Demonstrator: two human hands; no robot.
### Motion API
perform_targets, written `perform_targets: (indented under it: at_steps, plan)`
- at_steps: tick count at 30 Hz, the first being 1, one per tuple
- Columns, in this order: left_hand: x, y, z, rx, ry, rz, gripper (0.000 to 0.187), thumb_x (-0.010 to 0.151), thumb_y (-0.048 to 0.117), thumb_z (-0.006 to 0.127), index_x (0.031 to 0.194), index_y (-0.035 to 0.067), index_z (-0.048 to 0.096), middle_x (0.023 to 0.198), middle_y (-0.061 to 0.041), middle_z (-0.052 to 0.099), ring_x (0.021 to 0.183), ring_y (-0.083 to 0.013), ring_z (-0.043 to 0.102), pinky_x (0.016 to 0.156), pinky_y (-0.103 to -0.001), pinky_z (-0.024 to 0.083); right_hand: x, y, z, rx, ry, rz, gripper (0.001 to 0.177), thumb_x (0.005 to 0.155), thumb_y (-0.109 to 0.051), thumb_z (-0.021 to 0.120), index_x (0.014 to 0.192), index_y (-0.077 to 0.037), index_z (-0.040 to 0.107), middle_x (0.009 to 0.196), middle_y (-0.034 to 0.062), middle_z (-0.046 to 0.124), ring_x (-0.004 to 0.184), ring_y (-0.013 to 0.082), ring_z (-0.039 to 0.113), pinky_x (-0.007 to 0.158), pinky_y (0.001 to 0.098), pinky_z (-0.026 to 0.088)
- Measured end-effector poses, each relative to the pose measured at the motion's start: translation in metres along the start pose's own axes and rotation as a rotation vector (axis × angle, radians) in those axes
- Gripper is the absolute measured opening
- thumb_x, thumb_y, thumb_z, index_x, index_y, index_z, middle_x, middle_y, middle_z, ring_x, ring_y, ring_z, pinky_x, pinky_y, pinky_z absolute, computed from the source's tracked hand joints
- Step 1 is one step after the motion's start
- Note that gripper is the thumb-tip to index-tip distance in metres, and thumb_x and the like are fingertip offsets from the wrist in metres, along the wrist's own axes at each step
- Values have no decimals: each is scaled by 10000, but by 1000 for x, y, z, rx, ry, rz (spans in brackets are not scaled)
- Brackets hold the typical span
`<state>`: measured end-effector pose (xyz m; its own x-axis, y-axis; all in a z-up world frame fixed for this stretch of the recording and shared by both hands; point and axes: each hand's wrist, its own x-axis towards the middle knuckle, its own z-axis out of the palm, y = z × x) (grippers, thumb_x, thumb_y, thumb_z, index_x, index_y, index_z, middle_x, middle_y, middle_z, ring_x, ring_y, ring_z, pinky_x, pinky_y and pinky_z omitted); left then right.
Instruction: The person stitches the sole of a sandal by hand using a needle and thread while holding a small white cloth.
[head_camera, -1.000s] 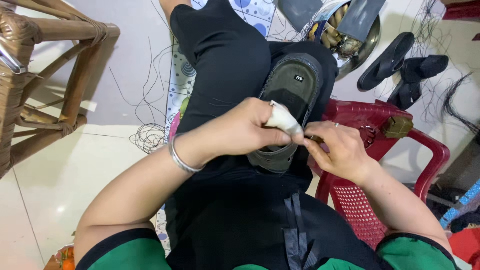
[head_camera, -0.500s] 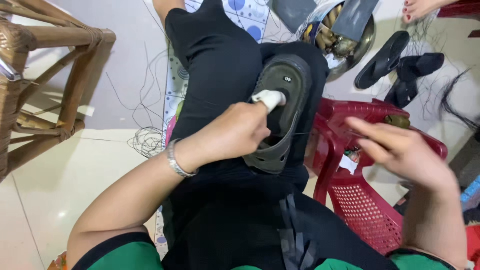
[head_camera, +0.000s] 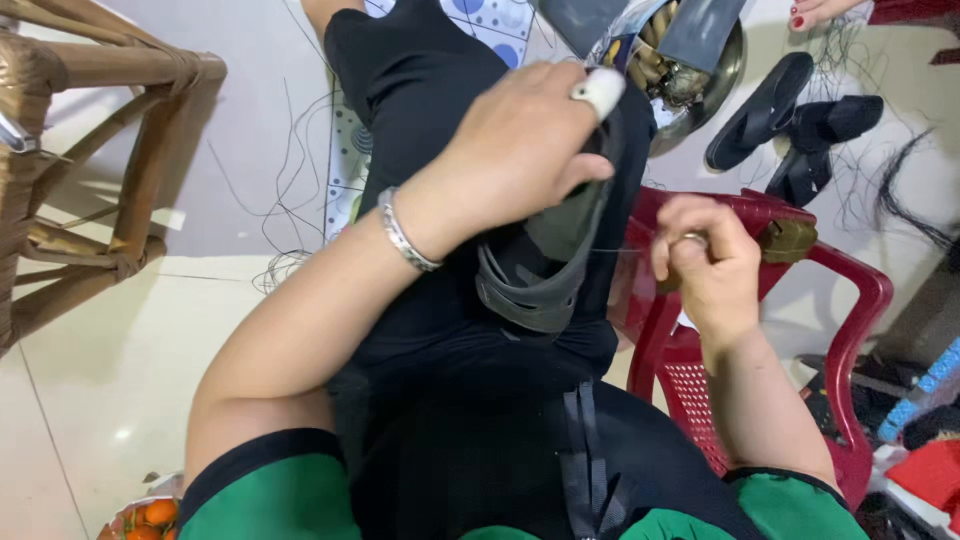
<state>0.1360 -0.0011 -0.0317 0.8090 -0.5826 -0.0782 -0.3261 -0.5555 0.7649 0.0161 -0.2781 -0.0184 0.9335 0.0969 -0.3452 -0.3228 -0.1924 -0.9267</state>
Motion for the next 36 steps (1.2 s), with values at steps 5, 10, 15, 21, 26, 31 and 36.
perform_targets:
  at_steps: [5,10,15,21,26,31,36]
  plan:
    - [2,38,13,55,90,-26,499,867,429,840,1055,0,669,1069,-153,534,880,-330,613,619,-452,611,-4,4,-10,-568,-140,-106,202,933,-87,748,1132,-73,716,1247,101,595,1178,227,569,972,348,507]
    - [-4,46,22,130,308,18,377,764,368,934,841,100,680,966,-95,464,717,-251,533,391,-342,510,-15,13,-12,115,-239,-57,188,1055,-167,554,934,-36,493,656,57,471,494,127,422,471,252,412]
    - [-4,46,28,147,332,-5,360,767,382,928,827,116,692,974,-93,467,749,-263,549,419,-344,518,-13,-14,-22,-495,-539,-45,236,1001,-198,606,800,-77,628,710,20,616,606,123,575,577,278,485]
    - [-5,52,30,199,361,-32,315,781,407,902,831,158,715,983,-79,464,791,-263,557,429,-339,510,-18,-7,-4,-890,-368,-194,169,988,-71,565,1086,-14,691,936,123,724,741,259,700,717,386,545]
    - [-12,53,24,258,388,-18,344,786,429,906,829,144,717,971,-77,465,781,-249,537,444,-318,500,-24,31,16,-781,-133,-211,176,901,-20,598,737,-57,545,637,22,480,578,158,410,557,342,378]
    - [-46,79,34,45,315,-1,578,817,337,825,1204,-44,630,1331,-205,552,1225,-395,501,857,-490,502,-14,44,14,-522,364,-89,141,1092,-154,619,991,-55,624,845,47,633,712,128,571,671,291,461]
    - [-78,53,69,14,80,-138,719,799,552,823,1270,65,581,1264,-172,556,847,-421,636,658,-555,532,15,28,-40,270,736,45,118,1036,-124,558,921,-142,533,589,-36,419,435,51,333,366,232,238]
